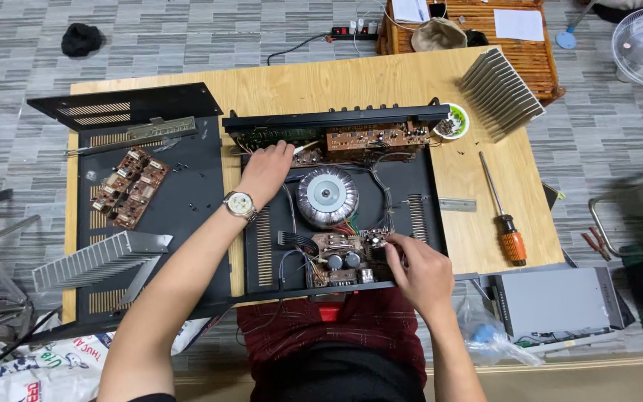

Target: Repairing and cleaning the internal components of an audio amplifier using a brush and screwdriver

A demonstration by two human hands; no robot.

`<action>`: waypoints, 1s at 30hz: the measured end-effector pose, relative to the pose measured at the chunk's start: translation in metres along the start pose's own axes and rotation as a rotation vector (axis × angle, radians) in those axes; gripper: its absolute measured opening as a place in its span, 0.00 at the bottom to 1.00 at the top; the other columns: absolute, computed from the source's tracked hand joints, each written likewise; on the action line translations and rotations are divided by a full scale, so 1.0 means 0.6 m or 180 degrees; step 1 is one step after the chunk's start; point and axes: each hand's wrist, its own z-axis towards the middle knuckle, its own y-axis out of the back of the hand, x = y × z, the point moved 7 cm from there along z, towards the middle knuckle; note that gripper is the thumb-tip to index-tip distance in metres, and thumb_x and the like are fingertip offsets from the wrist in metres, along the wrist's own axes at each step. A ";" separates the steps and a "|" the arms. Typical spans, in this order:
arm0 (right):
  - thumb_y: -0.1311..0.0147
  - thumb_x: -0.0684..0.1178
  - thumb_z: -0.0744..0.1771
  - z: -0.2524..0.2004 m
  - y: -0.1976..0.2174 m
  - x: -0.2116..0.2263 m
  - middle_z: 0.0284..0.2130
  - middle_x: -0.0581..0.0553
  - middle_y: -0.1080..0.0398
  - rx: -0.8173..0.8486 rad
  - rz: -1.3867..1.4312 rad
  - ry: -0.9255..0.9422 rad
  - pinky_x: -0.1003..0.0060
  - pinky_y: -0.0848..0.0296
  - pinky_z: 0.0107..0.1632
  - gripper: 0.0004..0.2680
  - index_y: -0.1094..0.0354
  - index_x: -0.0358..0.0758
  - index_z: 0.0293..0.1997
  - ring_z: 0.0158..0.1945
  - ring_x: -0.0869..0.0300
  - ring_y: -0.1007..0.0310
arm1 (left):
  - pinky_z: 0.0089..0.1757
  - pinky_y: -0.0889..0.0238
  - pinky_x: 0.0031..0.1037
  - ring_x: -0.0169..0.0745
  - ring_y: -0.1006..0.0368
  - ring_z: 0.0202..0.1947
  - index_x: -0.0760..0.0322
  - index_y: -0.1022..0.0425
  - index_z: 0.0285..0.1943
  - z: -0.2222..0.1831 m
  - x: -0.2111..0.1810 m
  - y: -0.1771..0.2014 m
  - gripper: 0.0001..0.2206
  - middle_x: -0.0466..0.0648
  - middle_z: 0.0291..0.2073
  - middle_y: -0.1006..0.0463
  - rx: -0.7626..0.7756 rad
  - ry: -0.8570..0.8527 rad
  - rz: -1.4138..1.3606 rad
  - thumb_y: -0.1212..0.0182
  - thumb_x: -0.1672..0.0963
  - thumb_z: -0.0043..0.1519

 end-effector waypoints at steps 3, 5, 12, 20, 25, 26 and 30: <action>0.46 0.51 0.69 0.006 0.007 0.007 0.27 0.53 0.22 -0.0041 0.0003 0.0020 0.66 0.24 0.33 0.04 0.24 0.51 0.44 0.31 0.57 0.21 | 0.39 0.32 0.32 0.45 0.21 0.41 0.61 0.28 0.54 0.010 0.000 -0.002 0.09 0.48 0.45 0.23 -0.0001 -0.0034 -0.0228 0.46 0.57 0.66; 0.45 0.50 0.69 0.008 0.011 0.011 0.26 0.53 0.23 -0.0080 -0.0003 0.0038 0.65 0.24 0.33 0.04 0.24 0.51 0.44 0.30 0.56 0.22 | 0.39 0.33 0.32 0.45 0.22 0.43 0.60 0.29 0.54 0.008 0.007 -0.003 0.10 0.47 0.45 0.23 0.0076 -0.0048 -0.0400 0.45 0.56 0.66; 0.45 0.51 0.69 0.008 0.007 0.011 0.24 0.53 0.25 -0.0106 -0.0051 0.0116 0.66 0.25 0.32 0.04 0.24 0.52 0.44 0.28 0.57 0.22 | 0.39 0.37 0.30 0.42 0.26 0.39 0.56 0.29 0.49 -0.011 0.030 0.024 0.06 0.42 0.37 0.28 0.0116 -0.0039 -0.0620 0.52 0.55 0.71; 0.44 0.50 0.69 0.003 0.007 0.008 0.26 0.51 0.23 -0.0161 0.0046 0.0144 0.65 0.24 0.33 0.03 0.24 0.49 0.41 0.30 0.55 0.21 | 0.40 0.31 0.32 0.46 0.25 0.39 0.54 0.30 0.52 0.036 -0.027 0.033 0.07 0.44 0.35 0.28 0.0117 -0.0026 -0.0989 0.53 0.54 0.72; 0.45 0.49 0.69 0.007 0.013 0.013 0.25 0.51 0.23 -0.0183 0.0105 0.0140 0.64 0.24 0.32 0.04 0.24 0.49 0.41 0.29 0.55 0.21 | 0.41 0.30 0.31 0.45 0.25 0.41 0.56 0.33 0.55 0.038 -0.027 0.002 0.09 0.45 0.39 0.28 0.0156 0.0145 -0.1017 0.49 0.53 0.70; 0.45 0.49 0.69 0.006 0.011 0.010 0.25 0.51 0.23 -0.0198 0.0092 0.0137 0.64 0.24 0.32 0.04 0.24 0.49 0.41 0.29 0.55 0.21 | 0.41 0.30 0.31 0.45 0.25 0.41 0.56 0.33 0.55 0.032 -0.023 0.010 0.09 0.45 0.39 0.28 0.0142 0.0132 -0.1019 0.49 0.53 0.70; 0.46 0.51 0.69 0.005 0.005 0.007 0.28 0.51 0.22 -0.0130 -0.0011 0.0203 0.65 0.23 0.34 0.04 0.25 0.49 0.42 0.32 0.56 0.20 | 0.44 0.30 0.33 0.47 0.25 0.44 0.60 0.32 0.56 0.014 -0.012 0.038 0.10 0.48 0.41 0.27 0.0160 -0.0019 -0.0757 0.45 0.55 0.67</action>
